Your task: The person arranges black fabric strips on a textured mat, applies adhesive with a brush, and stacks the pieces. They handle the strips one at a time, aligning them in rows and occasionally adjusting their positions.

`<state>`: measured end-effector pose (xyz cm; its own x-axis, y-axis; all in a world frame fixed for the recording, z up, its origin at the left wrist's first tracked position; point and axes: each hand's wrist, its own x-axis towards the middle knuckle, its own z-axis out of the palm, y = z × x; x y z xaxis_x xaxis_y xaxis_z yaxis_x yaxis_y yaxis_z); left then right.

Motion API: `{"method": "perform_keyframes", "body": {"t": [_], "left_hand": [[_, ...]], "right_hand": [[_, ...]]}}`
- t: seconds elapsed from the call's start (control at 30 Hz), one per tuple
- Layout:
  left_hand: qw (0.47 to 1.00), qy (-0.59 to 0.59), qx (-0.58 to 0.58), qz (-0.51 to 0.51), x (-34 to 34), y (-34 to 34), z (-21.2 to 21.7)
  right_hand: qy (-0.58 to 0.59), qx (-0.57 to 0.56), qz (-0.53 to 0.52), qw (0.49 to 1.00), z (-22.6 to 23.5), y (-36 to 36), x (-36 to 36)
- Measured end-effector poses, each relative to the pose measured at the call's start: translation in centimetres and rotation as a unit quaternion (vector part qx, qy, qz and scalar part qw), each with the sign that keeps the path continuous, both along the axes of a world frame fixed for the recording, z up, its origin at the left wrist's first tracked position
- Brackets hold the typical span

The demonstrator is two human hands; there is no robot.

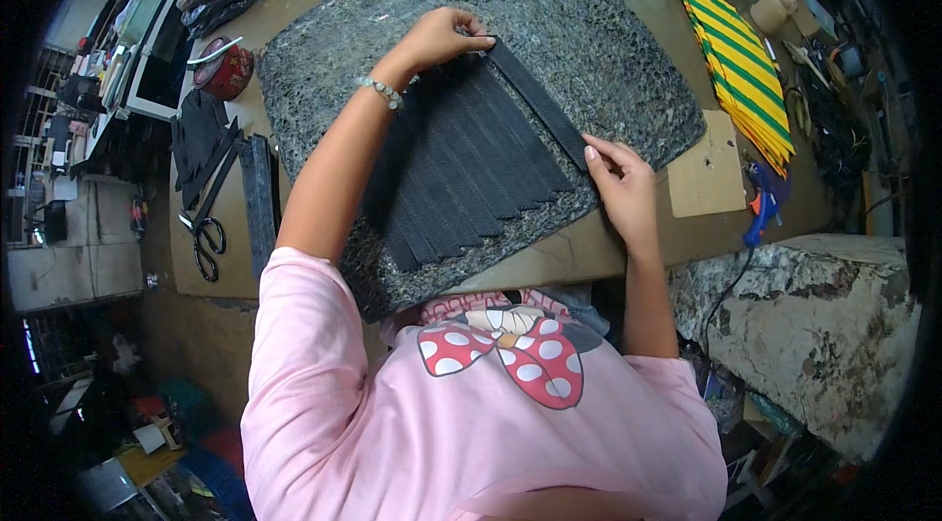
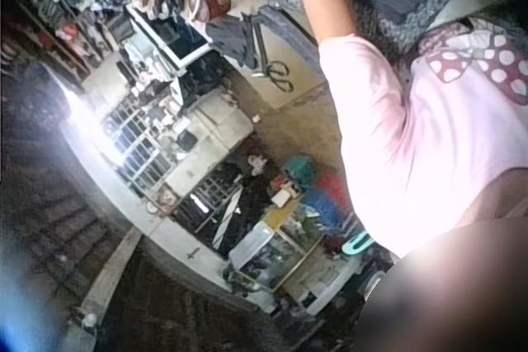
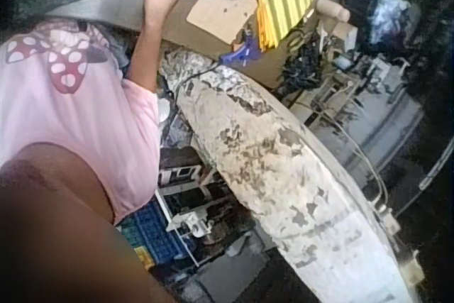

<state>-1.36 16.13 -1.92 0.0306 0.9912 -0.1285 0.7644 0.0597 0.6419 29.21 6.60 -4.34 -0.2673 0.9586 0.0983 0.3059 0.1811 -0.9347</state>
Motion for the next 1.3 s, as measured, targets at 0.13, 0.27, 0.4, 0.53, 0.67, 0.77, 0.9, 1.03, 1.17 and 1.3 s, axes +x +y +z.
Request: {"method": "perform_keyframes", "body": {"t": [0.13, 0.27, 0.4, 0.53, 0.67, 0.77, 0.9, 1.03, 1.17, 1.3], "left_hand": [[0.997, -0.066, -0.021, -0.034, -0.9, 0.8, -1.8], [0.997, -0.071, -0.026, -0.035, -1.7, 1.3, -2.6], [0.997, -0.066, -0.041, -0.018, -1.9, 1.4, -2.8], [0.996, -0.072, -0.046, -0.025, -1.8, 1.5, -2.7], [0.996, -0.070, -0.040, -0.028, -1.7, 1.3, -2.5], [0.996, -0.064, -0.045, -0.029, -1.6, 1.0, -2.1], [0.998, -0.049, -0.042, -0.023, -1.2, 0.7, -1.6], [0.997, -0.055, 0.037, -0.037, -1.1, -0.3, -1.0], [0.978, -0.017, 0.208, -0.005, -3.3, -4.9, 0.1], [0.966, 0.004, 0.238, 0.106, -10.4, -12.2, 1.9]], "right_hand": [[0.045, -0.050, -0.014, 0.998, -1.0, -0.1, -0.4], [-0.018, -0.015, 0.005, 1.000, -0.6, -0.2, -0.2], [-0.066, 0.016, 0.009, 0.998, -0.2, -0.4, -0.1], [-0.063, 0.023, 0.010, 0.998, -0.1, -0.6, -0.2], [-0.062, 0.038, 0.007, 0.997, -0.1, -0.8, -0.2], [-0.066, 0.043, 0.006, 0.997, -0.2, -0.9, -0.3], [-0.089, 0.059, 0.010, 0.994, -0.2, -0.9, -0.3], [-0.106, 0.089, 0.013, 0.990, 0.1, -1.2, -0.5], [-0.144, 0.108, -0.012, 0.984, 0.7, -1.8, -0.4], [-0.106, 0.117, -0.093, 0.983, 0.3, -2.1, 0.4]]}}
